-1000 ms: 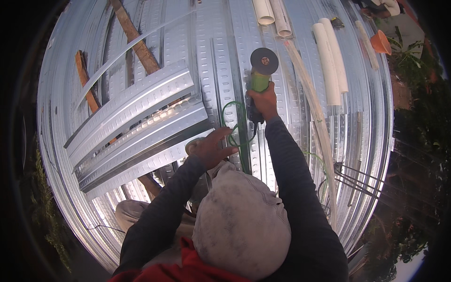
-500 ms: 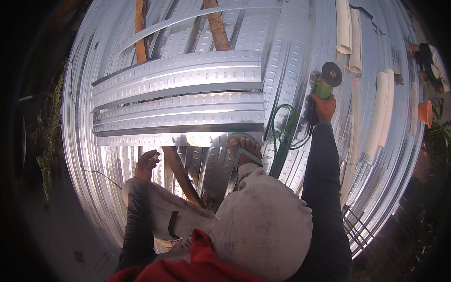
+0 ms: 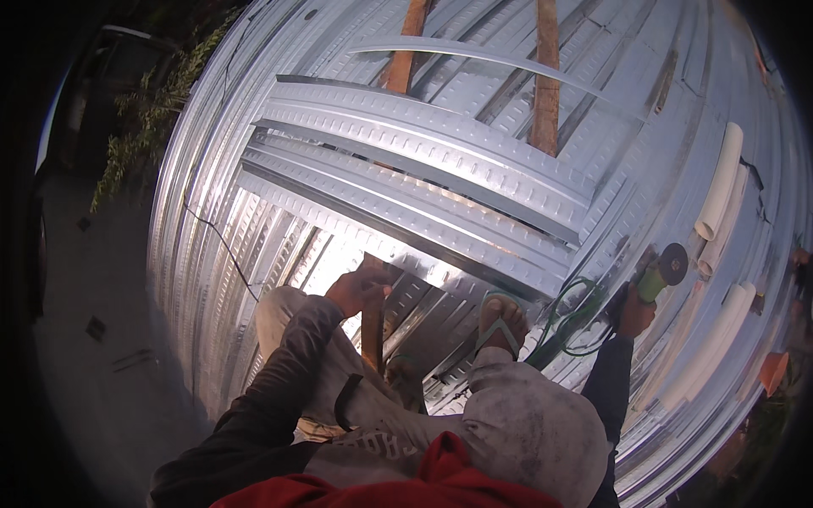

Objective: The person uses an angle grinder to cut and trim corrugated metal sheets while installing them on a roof.

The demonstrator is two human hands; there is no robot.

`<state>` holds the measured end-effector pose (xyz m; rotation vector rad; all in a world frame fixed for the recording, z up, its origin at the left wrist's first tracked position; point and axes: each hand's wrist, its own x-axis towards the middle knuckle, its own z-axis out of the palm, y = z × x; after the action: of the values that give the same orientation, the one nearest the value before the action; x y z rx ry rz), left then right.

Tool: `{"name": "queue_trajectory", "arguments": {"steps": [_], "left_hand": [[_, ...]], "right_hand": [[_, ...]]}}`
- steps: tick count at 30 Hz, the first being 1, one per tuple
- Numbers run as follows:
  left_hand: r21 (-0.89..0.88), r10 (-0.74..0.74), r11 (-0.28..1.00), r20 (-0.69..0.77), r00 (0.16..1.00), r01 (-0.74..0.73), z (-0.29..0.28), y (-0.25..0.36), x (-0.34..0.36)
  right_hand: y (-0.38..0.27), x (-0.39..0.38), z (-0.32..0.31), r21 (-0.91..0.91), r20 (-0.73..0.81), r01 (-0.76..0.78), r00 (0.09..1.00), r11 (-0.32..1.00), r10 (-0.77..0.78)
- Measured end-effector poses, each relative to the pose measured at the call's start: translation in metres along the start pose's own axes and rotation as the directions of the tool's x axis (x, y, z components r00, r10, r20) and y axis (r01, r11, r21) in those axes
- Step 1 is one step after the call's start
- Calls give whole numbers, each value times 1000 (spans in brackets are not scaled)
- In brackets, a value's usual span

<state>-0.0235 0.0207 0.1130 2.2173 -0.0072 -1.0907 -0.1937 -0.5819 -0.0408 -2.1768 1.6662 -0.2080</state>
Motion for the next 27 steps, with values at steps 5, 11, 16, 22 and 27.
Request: {"name": "queue_trajectory", "arguments": {"steps": [5, 11, 16, 22, 27], "left_hand": [[-31, 42, 999, 7, 999, -42, 4, -6, 2], [73, 178, 983, -155, 972, -168, 3, -78, 32], [-819, -647, 563, -358, 673, 106, -4, -95, 116], [-978, -534, -111, -92, 840, -178, -40, -161, 162], [-996, -347, -87, 40, 937, 10, -45, -221, 174]], "right_hand": [[8, -3, 0, -77, -81, 57, 995, 995, -63], [19, -13, 13, -93, -72, 18, 997, 996, -24], [9, -52, -13, -124, -258, -47, 966, 991, 14], [-27, -135, -78, 42, -231, 470, 863, 882, -449], [-116, -212, -266, 802, 410, -125, 827, 585, -385]]}}
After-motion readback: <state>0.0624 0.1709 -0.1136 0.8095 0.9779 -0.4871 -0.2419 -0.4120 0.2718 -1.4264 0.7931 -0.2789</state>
